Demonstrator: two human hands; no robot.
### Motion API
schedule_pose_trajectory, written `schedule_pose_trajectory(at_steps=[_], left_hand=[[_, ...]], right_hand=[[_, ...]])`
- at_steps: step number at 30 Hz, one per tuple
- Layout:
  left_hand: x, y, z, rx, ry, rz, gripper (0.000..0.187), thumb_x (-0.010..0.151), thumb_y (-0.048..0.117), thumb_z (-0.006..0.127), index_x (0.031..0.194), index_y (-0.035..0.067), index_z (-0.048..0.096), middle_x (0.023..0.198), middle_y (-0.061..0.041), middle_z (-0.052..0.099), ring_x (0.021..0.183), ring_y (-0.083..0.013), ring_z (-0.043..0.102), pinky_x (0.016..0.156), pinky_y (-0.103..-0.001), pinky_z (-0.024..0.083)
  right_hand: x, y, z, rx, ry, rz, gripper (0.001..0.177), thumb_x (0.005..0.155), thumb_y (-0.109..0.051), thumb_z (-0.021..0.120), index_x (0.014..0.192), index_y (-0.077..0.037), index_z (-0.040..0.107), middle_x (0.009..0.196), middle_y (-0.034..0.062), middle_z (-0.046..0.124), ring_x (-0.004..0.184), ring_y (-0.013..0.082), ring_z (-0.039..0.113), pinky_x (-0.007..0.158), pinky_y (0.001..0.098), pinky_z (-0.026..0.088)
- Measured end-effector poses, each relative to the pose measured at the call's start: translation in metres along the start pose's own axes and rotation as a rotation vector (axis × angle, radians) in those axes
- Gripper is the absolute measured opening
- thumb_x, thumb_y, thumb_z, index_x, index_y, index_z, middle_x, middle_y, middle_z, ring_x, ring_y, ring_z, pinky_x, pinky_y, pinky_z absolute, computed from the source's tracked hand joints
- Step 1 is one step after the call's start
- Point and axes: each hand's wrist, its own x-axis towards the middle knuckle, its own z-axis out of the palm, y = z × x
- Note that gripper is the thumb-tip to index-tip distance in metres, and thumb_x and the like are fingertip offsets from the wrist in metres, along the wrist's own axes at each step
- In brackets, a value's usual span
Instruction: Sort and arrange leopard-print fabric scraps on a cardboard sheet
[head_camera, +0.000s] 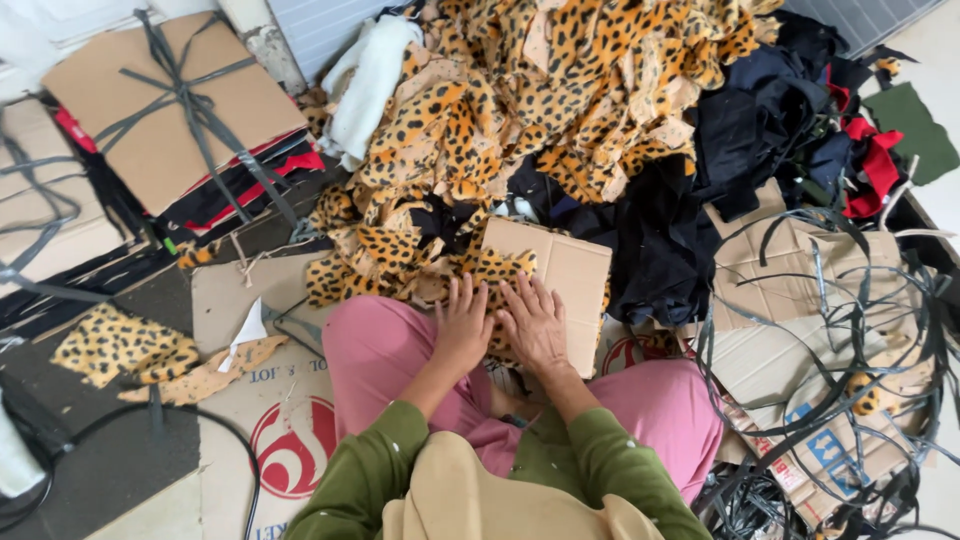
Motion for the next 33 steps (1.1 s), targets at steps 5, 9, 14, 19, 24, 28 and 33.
schedule_pose_trajectory(at_steps=[5, 9, 14, 19, 24, 28, 33], left_hand=[[0.024, 0.001, 0.029, 0.277, -0.27, -0.103, 0.066, 0.106, 0.042, 0.031, 0.164, 0.022, 0.006, 0.17, -0.008, -0.013, 0.155, -0.0314, -0.012, 0.121, -0.062, -0.003], [0.024, 0.008, 0.023, 0.336, -0.357, -0.141, 0.067, 0.105, 0.04, 0.029, 0.164, 0.023, 0.003, 0.17, -0.007, -0.016, 0.155, -0.031, -0.014, 0.122, -0.06, -0.007], [0.029, 0.002, 0.035, 0.382, -0.35, -0.143, 0.067, 0.105, 0.041, 0.027, 0.164, 0.024, 0.001, 0.17, -0.007, -0.016, 0.155, -0.0312, -0.014, 0.121, -0.058, -0.009], [0.021, 0.016, 0.017, 0.371, -0.321, -0.125, 0.067, 0.104, 0.042, 0.027, 0.163, 0.022, 0.004, 0.17, -0.008, -0.015, 0.155, -0.0325, -0.014, 0.121, -0.059, -0.008], [0.022, 0.002, 0.027, 0.38, -0.1, -0.043, 0.066, 0.105, 0.042, 0.035, 0.162, 0.02, 0.01, 0.168, -0.009, -0.005, 0.154, -0.0341, -0.006, 0.119, -0.063, 0.002], [0.034, 0.013, 0.006, 0.278, -0.172, -0.142, 0.064, 0.108, 0.04, 0.033, 0.163, 0.02, 0.006, 0.167, -0.008, -0.019, 0.154, -0.0291, -0.017, 0.122, -0.059, -0.001], [0.092, -0.007, 0.029, 0.307, 0.147, 0.017, 0.069, 0.102, 0.034, 0.049, 0.161, 0.017, 0.017, 0.168, -0.012, -0.004, 0.154, -0.0339, -0.003, 0.116, -0.065, 0.009]], right_hand=[[0.011, 0.026, 0.032, -0.124, -0.224, 0.124, 0.056, 0.104, -0.061, 0.03, 0.157, -0.042, 0.033, 0.17, 0.0024, 0.021, 0.155, 0.0292, 0.016, 0.121, 0.0642, 0.009], [0.007, 0.033, 0.052, -0.167, -0.226, 0.112, 0.055, 0.105, -0.058, 0.027, 0.158, -0.041, 0.031, 0.17, 0.0036, 0.019, 0.156, 0.0291, 0.014, 0.121, 0.0646, 0.006], [0.007, 0.038, 0.063, -0.197, -0.274, 0.13, 0.057, 0.104, -0.06, 0.024, 0.158, -0.044, 0.025, 0.171, 0.0024, 0.012, 0.156, 0.028, 0.009, 0.121, 0.0641, 0.004], [0.014, 0.028, 0.037, -0.211, -0.361, 0.158, 0.058, 0.103, -0.061, 0.022, 0.159, -0.046, 0.02, 0.171, -0.0002, 0.006, 0.157, 0.0257, 0.005, 0.122, 0.0626, 0.004], [0.025, 0.029, 0.008, -0.007, -0.436, 0.173, 0.064, 0.102, -0.059, 0.027, 0.161, -0.036, 0.02, 0.17, 0.0025, 0.002, 0.157, 0.0237, -0.001, 0.119, 0.0624, 0.006], [0.071, 0.043, 0.002, 0.065, -0.287, 0.248, 0.061, 0.102, -0.055, 0.033, 0.16, -0.035, 0.025, 0.17, 0.007, 0.006, 0.157, 0.028, 0.005, 0.119, 0.0612, 0.011], [0.18, 0.072, -0.026, -0.201, 0.255, 0.079, 0.058, 0.103, -0.049, 0.045, 0.156, -0.026, 0.04, 0.168, 0.0153, 0.021, 0.154, 0.0357, 0.023, 0.111, 0.0683, 0.028]])
